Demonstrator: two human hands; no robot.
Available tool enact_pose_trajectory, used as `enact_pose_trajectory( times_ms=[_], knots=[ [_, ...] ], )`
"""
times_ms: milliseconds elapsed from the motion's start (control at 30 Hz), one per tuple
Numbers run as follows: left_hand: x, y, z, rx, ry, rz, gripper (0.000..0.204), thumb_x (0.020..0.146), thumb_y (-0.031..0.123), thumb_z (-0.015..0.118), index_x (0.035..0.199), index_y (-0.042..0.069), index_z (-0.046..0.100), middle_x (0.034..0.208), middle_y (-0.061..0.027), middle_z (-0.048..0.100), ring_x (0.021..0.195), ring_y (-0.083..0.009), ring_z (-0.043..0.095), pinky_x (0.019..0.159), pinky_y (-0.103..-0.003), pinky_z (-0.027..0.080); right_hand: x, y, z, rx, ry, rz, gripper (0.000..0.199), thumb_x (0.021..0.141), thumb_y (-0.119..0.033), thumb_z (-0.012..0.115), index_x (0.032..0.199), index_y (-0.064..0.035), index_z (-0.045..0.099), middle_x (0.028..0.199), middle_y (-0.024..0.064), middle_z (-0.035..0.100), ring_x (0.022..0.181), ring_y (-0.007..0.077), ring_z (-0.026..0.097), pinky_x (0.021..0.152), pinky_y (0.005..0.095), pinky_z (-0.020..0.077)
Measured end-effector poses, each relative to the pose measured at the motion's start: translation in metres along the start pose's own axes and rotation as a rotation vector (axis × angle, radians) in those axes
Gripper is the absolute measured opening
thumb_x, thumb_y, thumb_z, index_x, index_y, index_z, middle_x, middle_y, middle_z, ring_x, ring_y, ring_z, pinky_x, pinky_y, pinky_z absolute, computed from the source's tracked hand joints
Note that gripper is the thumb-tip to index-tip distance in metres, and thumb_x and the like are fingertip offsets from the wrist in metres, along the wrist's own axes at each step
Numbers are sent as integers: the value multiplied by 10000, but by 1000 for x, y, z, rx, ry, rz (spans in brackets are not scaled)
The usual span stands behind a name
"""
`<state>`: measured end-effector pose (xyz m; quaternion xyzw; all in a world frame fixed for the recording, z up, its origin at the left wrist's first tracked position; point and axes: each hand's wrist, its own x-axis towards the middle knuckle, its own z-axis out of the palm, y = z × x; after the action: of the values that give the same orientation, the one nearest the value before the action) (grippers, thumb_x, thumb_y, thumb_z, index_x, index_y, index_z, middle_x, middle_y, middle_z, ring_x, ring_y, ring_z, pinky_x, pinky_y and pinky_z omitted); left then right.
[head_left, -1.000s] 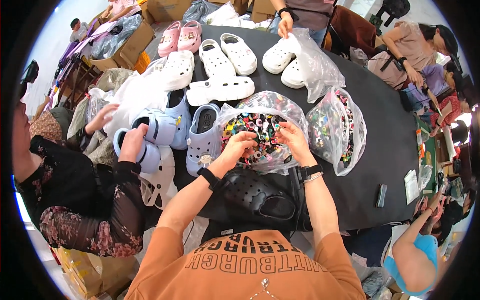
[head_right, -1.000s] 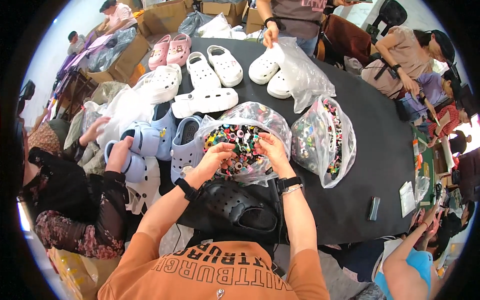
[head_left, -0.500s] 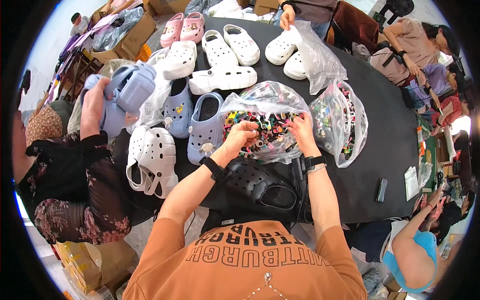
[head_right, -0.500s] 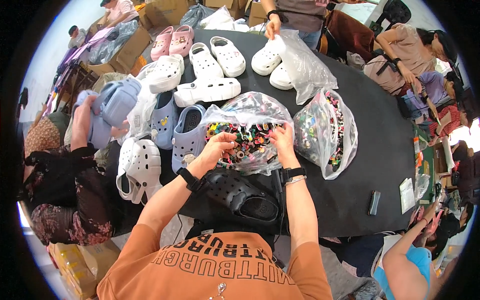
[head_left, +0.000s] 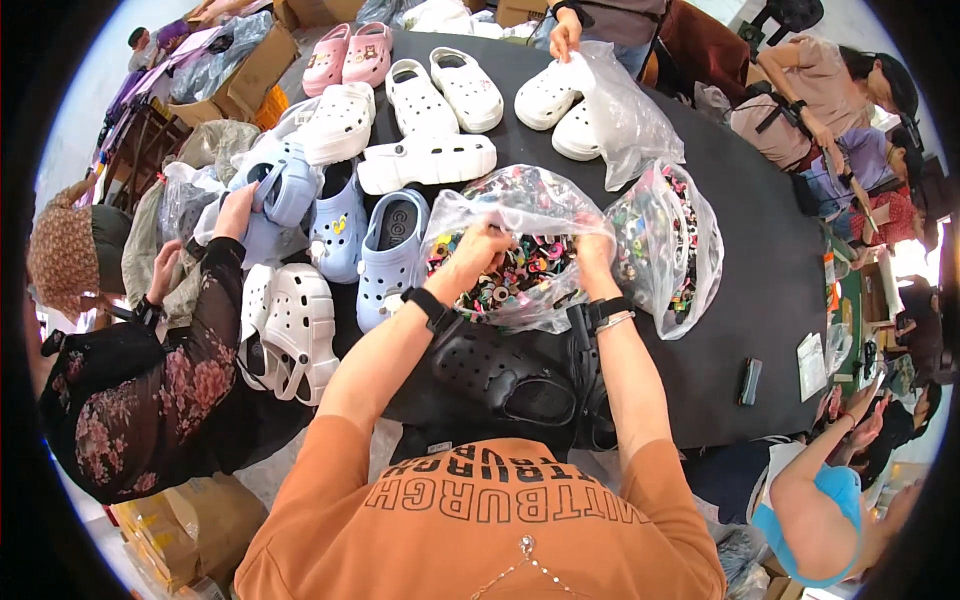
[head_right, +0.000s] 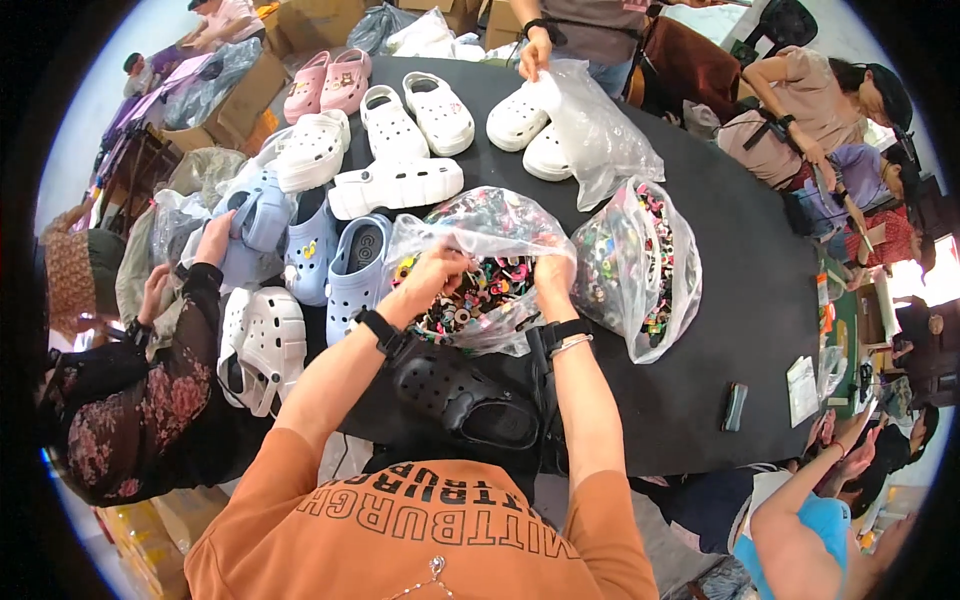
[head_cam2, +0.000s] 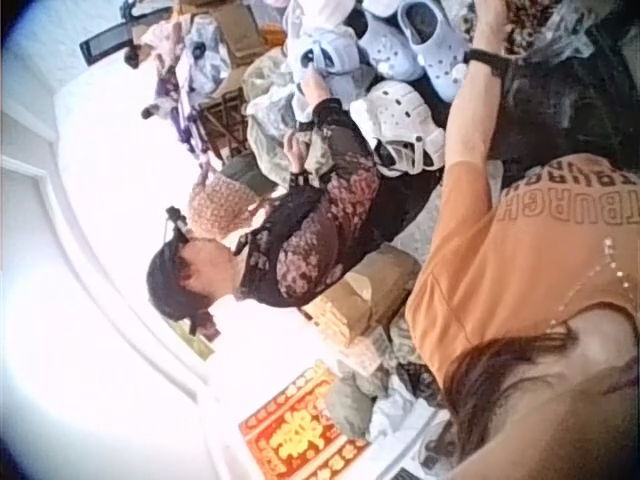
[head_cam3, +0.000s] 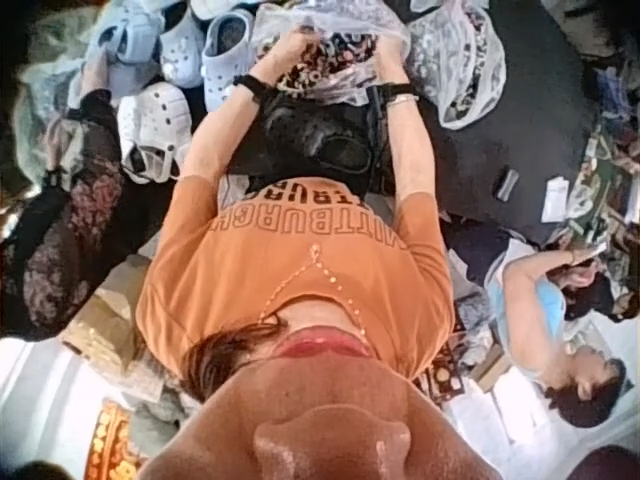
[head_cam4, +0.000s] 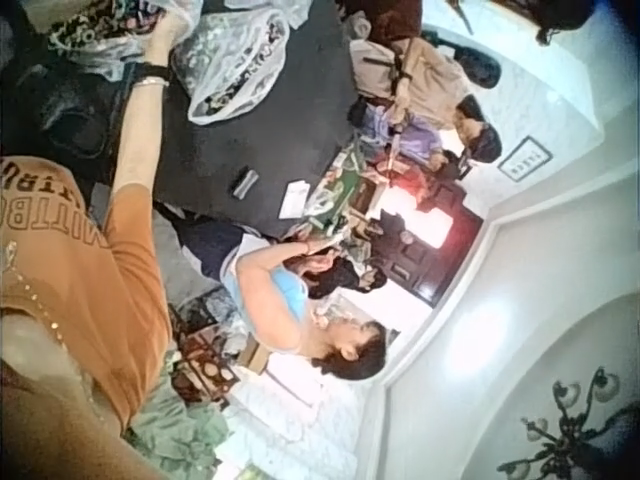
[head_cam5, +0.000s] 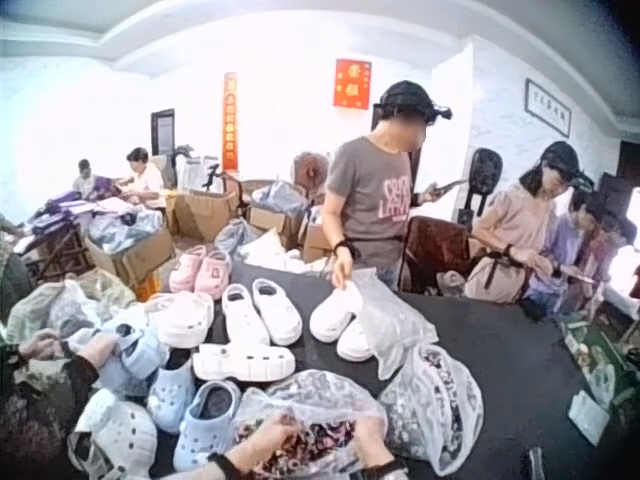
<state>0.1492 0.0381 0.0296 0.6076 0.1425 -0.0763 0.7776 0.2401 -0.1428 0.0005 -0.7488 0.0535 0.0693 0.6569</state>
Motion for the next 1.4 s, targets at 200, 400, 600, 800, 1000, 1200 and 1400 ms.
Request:
enact_pose_trajectory(
  times_ms=[200, 400, 600, 800, 1000, 1200, 1400],
  knots=[
    [34, 37, 2, -15, -48, 37, 546, 789, 43, 524, 1276, 15, 279, 852, -75, 562, 534, -66, 446, 437, -205, 350, 36, 39, -21, -90, -118, -6, 341, 781, -108, 462, 1098, -30, 558, 1076, 115, 572, 1007, 216, 516, 880, 292, 368],
    [57, 39, -13, 114, -97, -35, 383, 800, 40, 514, 1148, -59, 385, 821, -68, 551, 525, -70, 414, 417, -201, 319, 27, 0, 9, -781, -196, -97, 479, 730, -135, 489, 1198, -42, 447, 1175, 213, 478, 1091, 345, 456, 942, 382, 333],
    [58, 52, -4, 73, -34, 31, 196, 791, 76, 535, 933, -61, 537, 714, -65, 547, 523, -81, 427, 434, -215, 334, 17, -9, 32, -984, -197, -146, 497, 696, -61, 539, 1177, -14, 423, 1134, 249, 477, 1077, 381, 443, 912, 431, 349],
    [61, 43, -16, 180, -40, 59, 146, 772, 70, 549, 843, -57, 548, 632, -49, 531, 505, -83, 448, 432, -213, 334, -10, -2, 48, -942, -303, -471, 399, 686, -64, 522, 1085, -54, 531, 1012, 161, 531, 941, 349, 509, 817, 412, 416],
    [49, 48, -25, 129, -25, 49, 171, 778, 63, 536, 913, -39, 516, 687, -37, 539, 504, -63, 430, 425, -202, 317, -48, -33, 62, -674, -471, -513, 375, 670, -83, 482, 1026, -109, 595, 1090, 87, 570, 1052, 258, 495, 876, 364, 394],
    [52, 46, -32, 157, 0, 78, 278, 774, 48, 517, 1039, -27, 483, 766, -45, 546, 523, -74, 442, 437, -216, 341, 31, 18, 33, -442, -162, -220, 513, 777, -224, 431, 1238, -3, 394, 1285, 229, 371, 1217, 314, 336, 1011, 344, 247],
    [54, 46, -34, 170, -32, 15, 348, 776, 41, 510, 1116, -6, 455, 842, -69, 566, 546, -79, 452, 458, -211, 352, 56, 14, 30, -692, -213, -123, 654, 820, -476, 404, 1328, -84, 281, 1367, 185, 258, 1254, 337, 265, 1024, 389, 226]
  ],
)
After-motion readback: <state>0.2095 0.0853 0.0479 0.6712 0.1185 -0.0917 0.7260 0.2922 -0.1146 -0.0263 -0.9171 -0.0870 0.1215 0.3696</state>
